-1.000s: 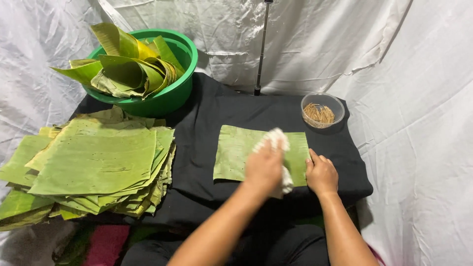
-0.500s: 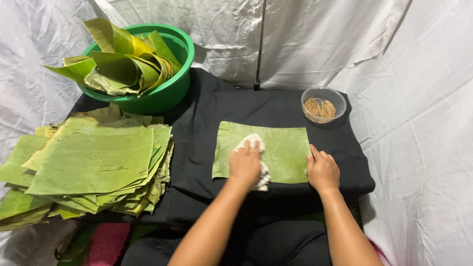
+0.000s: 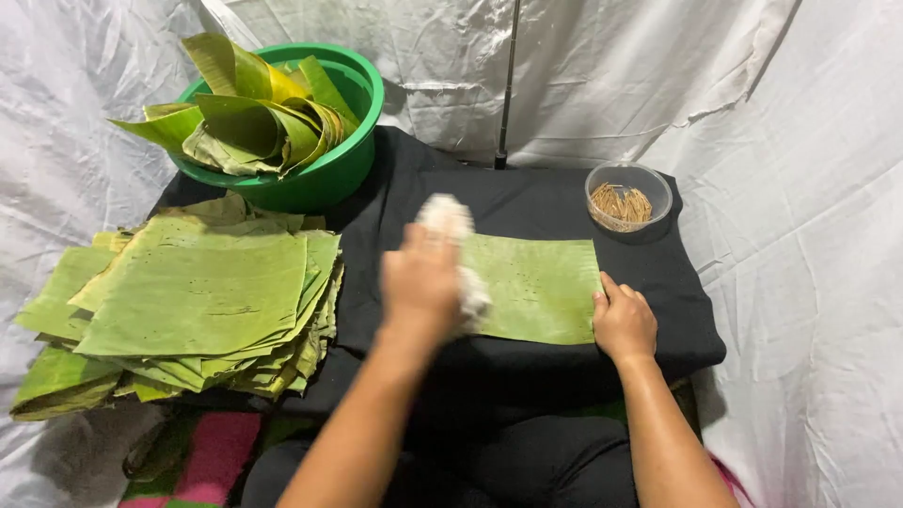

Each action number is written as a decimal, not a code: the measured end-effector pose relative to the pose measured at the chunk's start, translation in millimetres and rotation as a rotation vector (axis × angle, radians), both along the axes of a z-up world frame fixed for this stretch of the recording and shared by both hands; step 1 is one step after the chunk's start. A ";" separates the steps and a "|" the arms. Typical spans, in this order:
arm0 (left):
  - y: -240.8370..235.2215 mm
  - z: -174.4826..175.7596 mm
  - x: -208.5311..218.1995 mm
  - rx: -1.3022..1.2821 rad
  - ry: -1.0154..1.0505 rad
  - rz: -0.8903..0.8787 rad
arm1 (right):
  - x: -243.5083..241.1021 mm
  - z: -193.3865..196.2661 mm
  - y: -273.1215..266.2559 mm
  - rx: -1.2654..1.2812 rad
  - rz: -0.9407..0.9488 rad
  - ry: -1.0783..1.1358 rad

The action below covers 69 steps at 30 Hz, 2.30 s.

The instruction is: Cleaning banana leaves with a cloth and folding them into cone shapes.

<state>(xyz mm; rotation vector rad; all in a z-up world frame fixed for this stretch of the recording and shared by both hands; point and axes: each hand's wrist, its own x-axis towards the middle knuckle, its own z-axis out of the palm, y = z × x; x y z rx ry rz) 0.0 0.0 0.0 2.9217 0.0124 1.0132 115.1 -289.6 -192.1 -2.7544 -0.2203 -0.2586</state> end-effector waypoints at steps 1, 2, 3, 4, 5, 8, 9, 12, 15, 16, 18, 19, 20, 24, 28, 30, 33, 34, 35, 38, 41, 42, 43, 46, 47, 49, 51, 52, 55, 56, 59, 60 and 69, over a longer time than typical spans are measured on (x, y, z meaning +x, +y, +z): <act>-23.1 -18.2 7.6 -0.002 -0.003 0.000 | -0.3 0.1 1.7 -0.002 0.000 -0.003; -46.7 -36.5 15.3 -0.020 -0.007 -0.105 | -0.6 0.0 3.0 0.000 -0.012 -0.005; -71.8 -55.5 21.5 -0.038 -0.009 -0.211 | -2.9 -1.0 2.7 0.001 -0.025 -0.004; -87.4 -87.8 36.3 -0.041 -0.010 -0.210 | -2.0 0.1 1.1 -0.001 -0.025 -0.005; -101.2 -120.9 50.3 -0.087 0.031 -0.229 | -1.8 -0.2 1.8 0.000 -0.019 -0.015; -114.0 -175.0 62.1 -0.182 0.188 -0.239 | -1.4 -2.5 2.3 -0.005 -0.013 -0.031; -113.5 -185.0 63.1 -0.226 0.305 -0.228 | 0.5 -3.0 2.2 -0.006 -0.011 -0.036; -91.1 -181.3 58.9 -0.174 0.404 -0.207 | 4.9 -5.8 -1.1 -0.009 -0.003 -0.022; -48.2 -156.8 34.6 -0.158 0.508 -0.137 | -1.4 -2.9 0.2 -0.030 -0.004 -0.025; -29.6 -148.5 35.2 -0.152 0.506 -0.136 | 5.4 -0.9 1.2 -0.024 -0.005 -0.029; 4.2 -139.3 21.2 -0.055 0.583 0.013 | 2.8 -4.7 -0.6 -0.024 0.002 -0.039; 18.8 -143.6 19.9 -0.054 0.587 0.015 | 2.5 -4.9 -1.1 -0.023 0.003 -0.035; 33.5 -147.1 17.8 -0.080 0.600 0.073 | 1.4 -4.4 -1.4 -0.014 -0.003 -0.040; 61.3 -136.1 4.1 -0.196 0.508 0.170 | 0.9 -4.4 1.3 0.005 -0.020 -0.037; -4.5 -65.2 0.2 -0.151 0.243 0.055 | -0.8 -5.8 -1.1 -0.017 -0.006 -0.053; -58.7 -23.4 -7.0 -0.073 0.076 -0.173 | 0.6 -3.3 0.7 -0.018 0.003 -0.056; -97.3 -106.9 61.6 -0.152 -0.013 -0.312 | 3.5 -5.9 0.7 -0.031 -0.001 -0.085; -105.0 -121.6 69.2 -0.157 -0.014 -0.312 | 2.6 -6.3 1.3 -0.036 -0.001 -0.085; -113.6 -135.8 78.5 -0.185 0.158 -0.255 | 3.1 -6.3 1.2 -0.025 -0.006 -0.066; -113.3 -149.6 89.3 -0.244 0.430 -0.169 | -1.2 0.5 2.0 -0.016 -0.011 -0.030; -93.5 -122.4 84.3 -0.271 0.526 -0.122 | 2.4 3.0 2.6 -0.013 -0.023 0.006; -87.4 -110.4 78.8 -0.275 0.531 -0.106 | 2.3 0.9 1.3 -0.015 -0.035 0.036; -70.8 -110.9 80.9 -0.279 0.537 -0.102 | 0.9 3.1 2.2 -0.017 -0.031 0.042; -18.5 -108.9 85.2 -0.254 0.615 0.017 | 0.8 6.2 3.7 -0.020 -0.034 0.023; 0.3 -106.6 82.9 -0.187 0.627 0.092 | 0.6 5.2 2.9 -0.017 -0.027 0.015; 38.4 -121.3 86.2 -0.118 0.638 0.166 | -0.4 4.9 2.4 -0.012 -0.021 0.009; 79.7 -154.1 96.4 -0.225 0.619 0.250 | -0.7 7.1 5.5 -0.009 -0.038 0.009; 75.8 -142.0 91.8 -0.224 0.617 0.255 | -0.7 6.6 6.7 -0.006 -0.034 0.007; 45.7 -109.0 83.8 -0.365 0.469 0.240 | -0.1 4.9 4.6 -0.019 -0.039 -0.011; 27.0 -99.0 83.4 -0.270 0.241 0.141 | 1.4 3.8 4.0 -0.022 -0.036 -0.013; -45.9 -90.2 79.4 -0.226 0.076 -0.087 | 0.5 -0.5 3.0 -0.030 -0.033 -0.006; -72.3 -89.3 79.7 -0.271 0.129 -0.224 | 1.3 -1.1 3.7 -0.028 -0.038 -0.008; -87.9 -161.1 124.7 -0.207 0.505 -0.159 | -0.6 4.4 6.2 -0.019 -0.052 0.028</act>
